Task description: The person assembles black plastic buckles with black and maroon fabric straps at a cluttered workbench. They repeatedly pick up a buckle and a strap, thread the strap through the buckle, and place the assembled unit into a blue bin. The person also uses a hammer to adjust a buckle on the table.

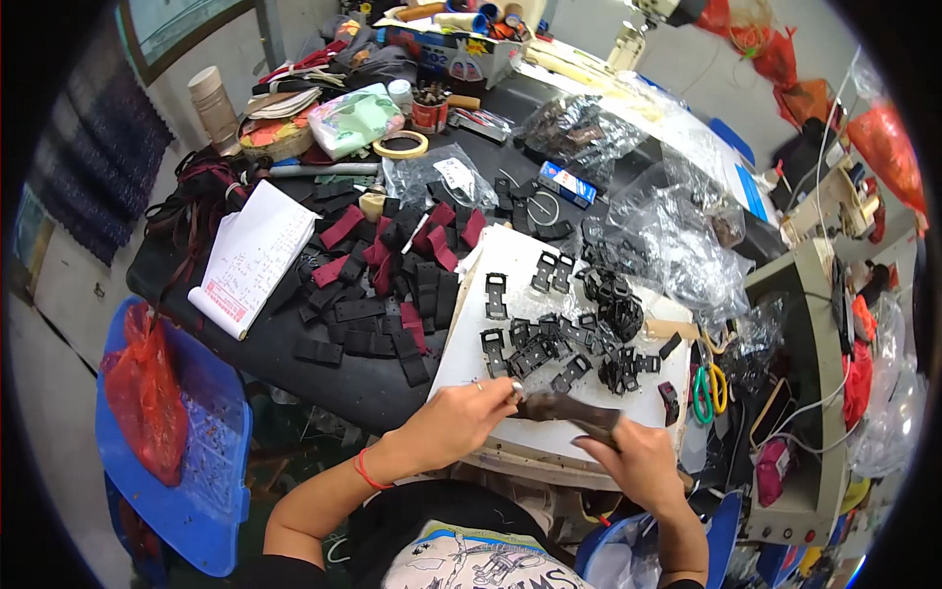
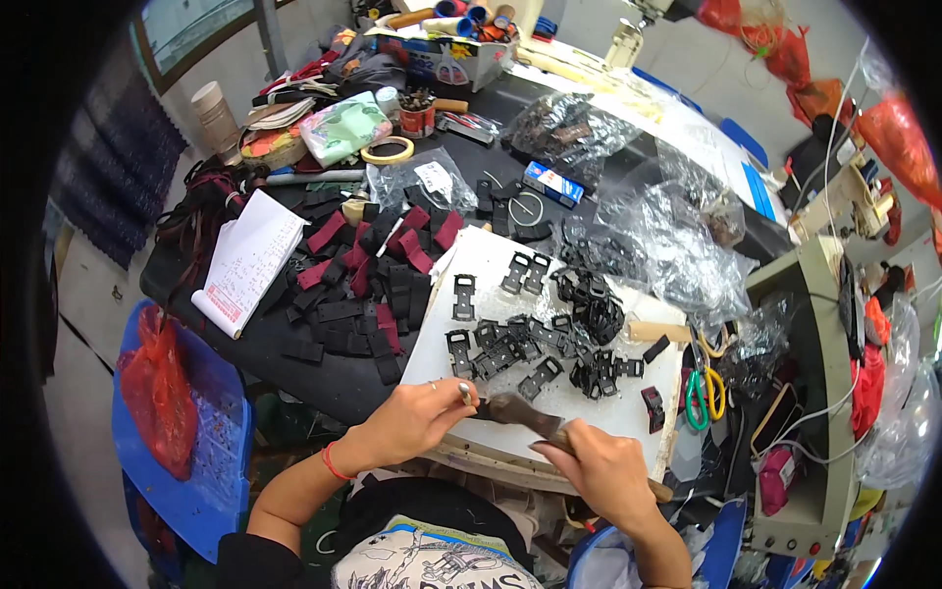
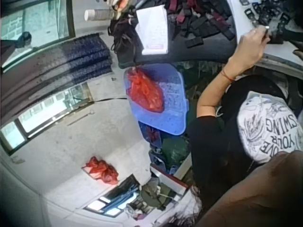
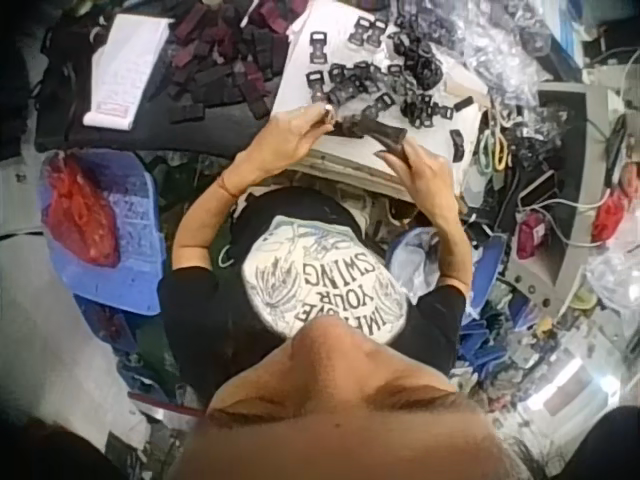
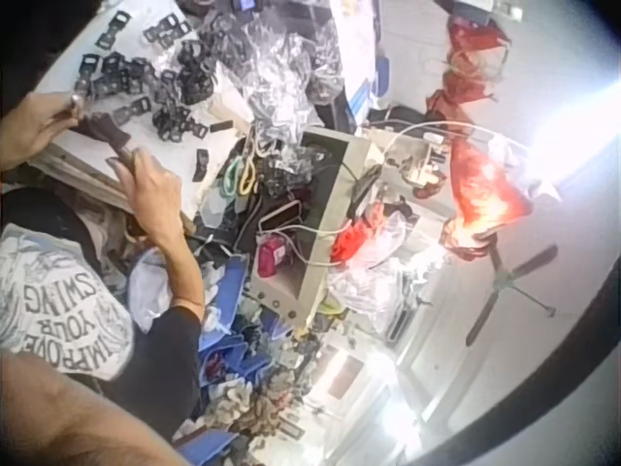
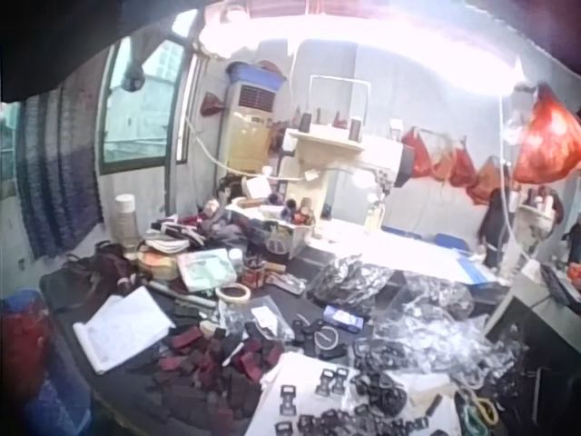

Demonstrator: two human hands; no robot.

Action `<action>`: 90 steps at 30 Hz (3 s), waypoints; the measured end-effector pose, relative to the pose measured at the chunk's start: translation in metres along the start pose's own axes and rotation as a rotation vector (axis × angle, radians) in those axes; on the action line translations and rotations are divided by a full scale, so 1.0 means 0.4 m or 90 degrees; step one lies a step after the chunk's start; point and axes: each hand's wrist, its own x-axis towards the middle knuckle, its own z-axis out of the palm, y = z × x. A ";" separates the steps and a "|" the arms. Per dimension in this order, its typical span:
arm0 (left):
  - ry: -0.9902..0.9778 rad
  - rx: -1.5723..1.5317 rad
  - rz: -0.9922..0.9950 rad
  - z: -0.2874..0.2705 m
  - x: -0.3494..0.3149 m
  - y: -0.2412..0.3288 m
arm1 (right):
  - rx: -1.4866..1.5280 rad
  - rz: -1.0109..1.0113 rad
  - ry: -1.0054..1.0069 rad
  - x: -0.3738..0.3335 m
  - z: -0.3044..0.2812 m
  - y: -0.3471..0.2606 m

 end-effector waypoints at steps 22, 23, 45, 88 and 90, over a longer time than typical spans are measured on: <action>0.282 0.405 -0.101 -0.109 0.052 -0.126 | -0.176 0.495 0.377 -0.359 0.127 0.372; 0.267 0.386 -0.070 -0.097 0.061 -0.106 | -0.197 0.493 0.377 -0.367 0.143 0.385; 0.192 -0.069 -0.137 0.003 -0.015 0.060 | 0.762 0.141 0.139 0.132 0.142 -0.119; -0.274 -0.345 -0.433 0.017 -0.037 0.074 | 0.368 -0.199 0.104 -0.037 0.153 -0.039; -0.277 -0.325 -0.411 0.014 -0.029 0.086 | 0.354 -0.225 0.127 -0.038 0.157 -0.035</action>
